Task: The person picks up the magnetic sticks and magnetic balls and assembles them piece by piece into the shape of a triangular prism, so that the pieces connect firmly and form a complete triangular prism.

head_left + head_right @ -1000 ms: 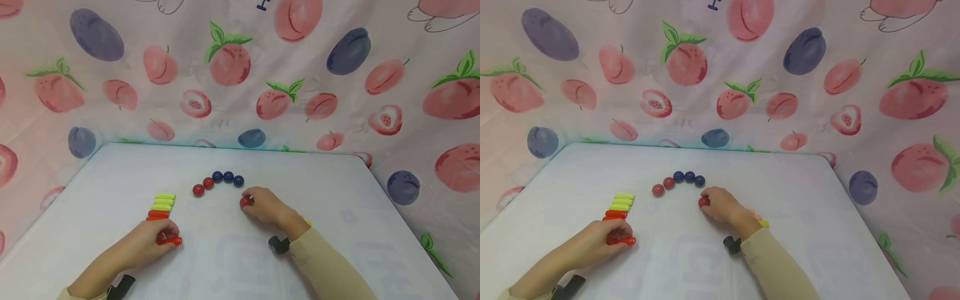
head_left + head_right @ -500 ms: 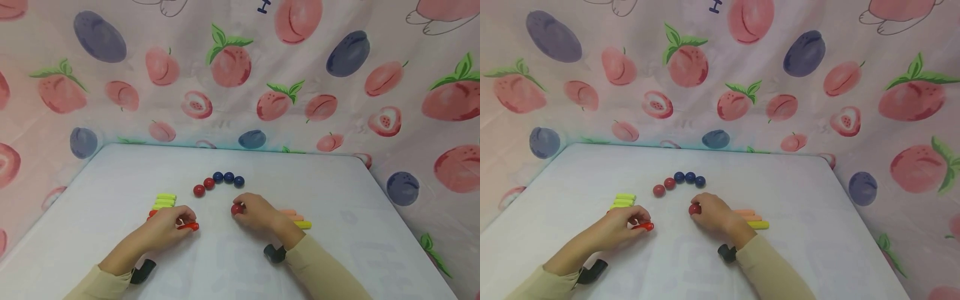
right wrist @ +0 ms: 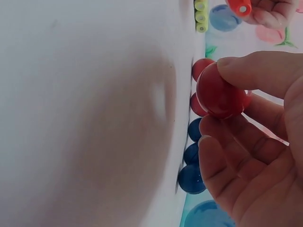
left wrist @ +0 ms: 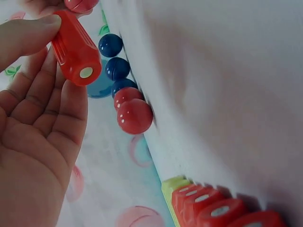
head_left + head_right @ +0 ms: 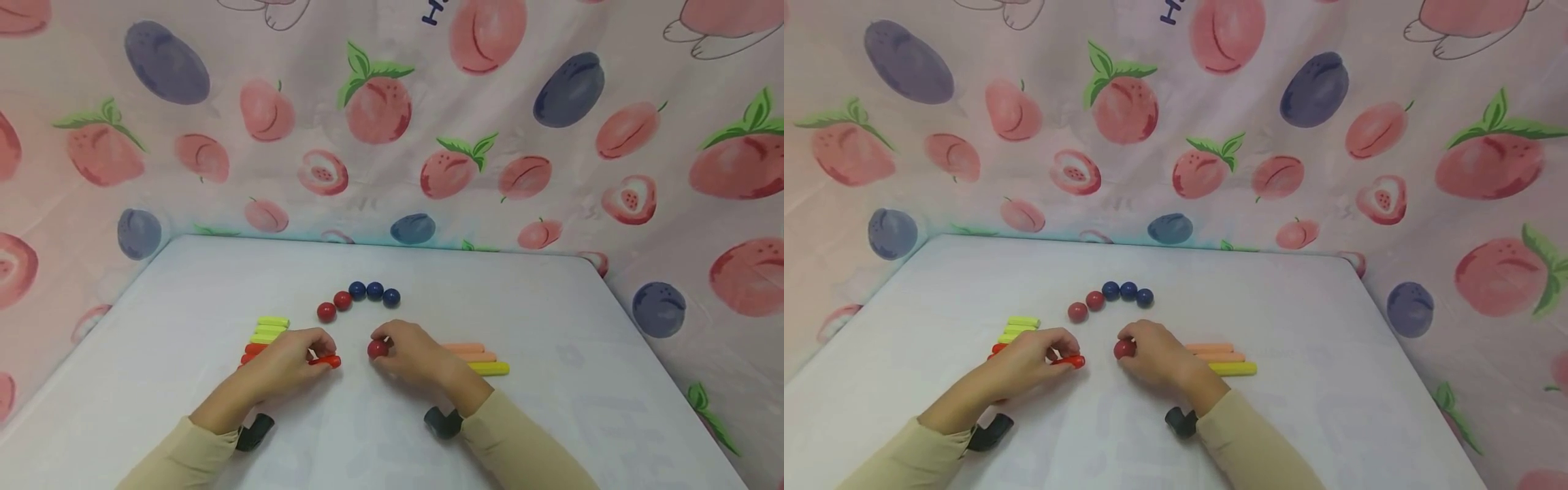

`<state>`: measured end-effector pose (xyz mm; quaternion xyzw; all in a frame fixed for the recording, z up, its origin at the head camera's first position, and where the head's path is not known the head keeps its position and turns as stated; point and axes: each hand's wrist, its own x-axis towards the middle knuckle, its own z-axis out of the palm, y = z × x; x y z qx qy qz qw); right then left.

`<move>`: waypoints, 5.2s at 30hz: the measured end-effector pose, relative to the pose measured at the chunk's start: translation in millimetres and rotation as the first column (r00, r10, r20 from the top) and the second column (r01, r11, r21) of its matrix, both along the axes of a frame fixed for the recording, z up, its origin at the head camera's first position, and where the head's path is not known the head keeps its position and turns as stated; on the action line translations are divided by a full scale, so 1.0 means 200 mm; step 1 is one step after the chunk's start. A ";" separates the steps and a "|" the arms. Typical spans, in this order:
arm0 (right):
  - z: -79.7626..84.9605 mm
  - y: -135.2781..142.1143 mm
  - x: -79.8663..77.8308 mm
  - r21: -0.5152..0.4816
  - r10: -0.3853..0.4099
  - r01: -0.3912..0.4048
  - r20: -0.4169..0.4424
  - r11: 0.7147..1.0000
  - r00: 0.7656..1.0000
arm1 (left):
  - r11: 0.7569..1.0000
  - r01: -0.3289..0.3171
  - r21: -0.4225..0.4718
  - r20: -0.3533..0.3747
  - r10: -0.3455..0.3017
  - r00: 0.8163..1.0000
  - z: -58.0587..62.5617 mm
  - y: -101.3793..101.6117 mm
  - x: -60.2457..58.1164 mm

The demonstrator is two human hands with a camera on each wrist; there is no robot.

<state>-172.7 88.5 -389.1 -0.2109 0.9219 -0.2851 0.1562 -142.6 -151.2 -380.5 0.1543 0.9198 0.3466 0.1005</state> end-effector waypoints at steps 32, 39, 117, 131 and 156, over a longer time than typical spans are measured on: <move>0.00 -0.06 0.06 -0.012 0.027 -0.028 -0.044 1.000 0.999 | 1.000 -0.014 0.010 0.008 0.013 1.000 -0.03 0.12 -0.03; -0.01 -0.05 0.06 -0.016 0.027 -0.028 -0.053 0.999 0.998 | 1.000 0.015 0.025 -0.024 -0.015 1.000 -0.05 0.12 -0.04; -0.06 -0.01 0.01 0.034 0.034 -0.032 -0.041 0.999 0.999 | 0.988 -0.076 -0.131 0.068 0.086 0.994 -0.06 -0.05 -0.36; -0.06 -0.02 0.02 0.027 0.004 -0.004 -0.027 1.000 1.000 | 0.986 -0.012 -0.166 0.082 0.026 0.996 -0.06 -0.04 -0.31; -0.05 -0.02 0.01 0.033 0.012 -0.011 -0.036 0.999 0.999 | 0.996 0.087 0.013 0.060 -0.088 0.994 -0.05 0.01 -0.15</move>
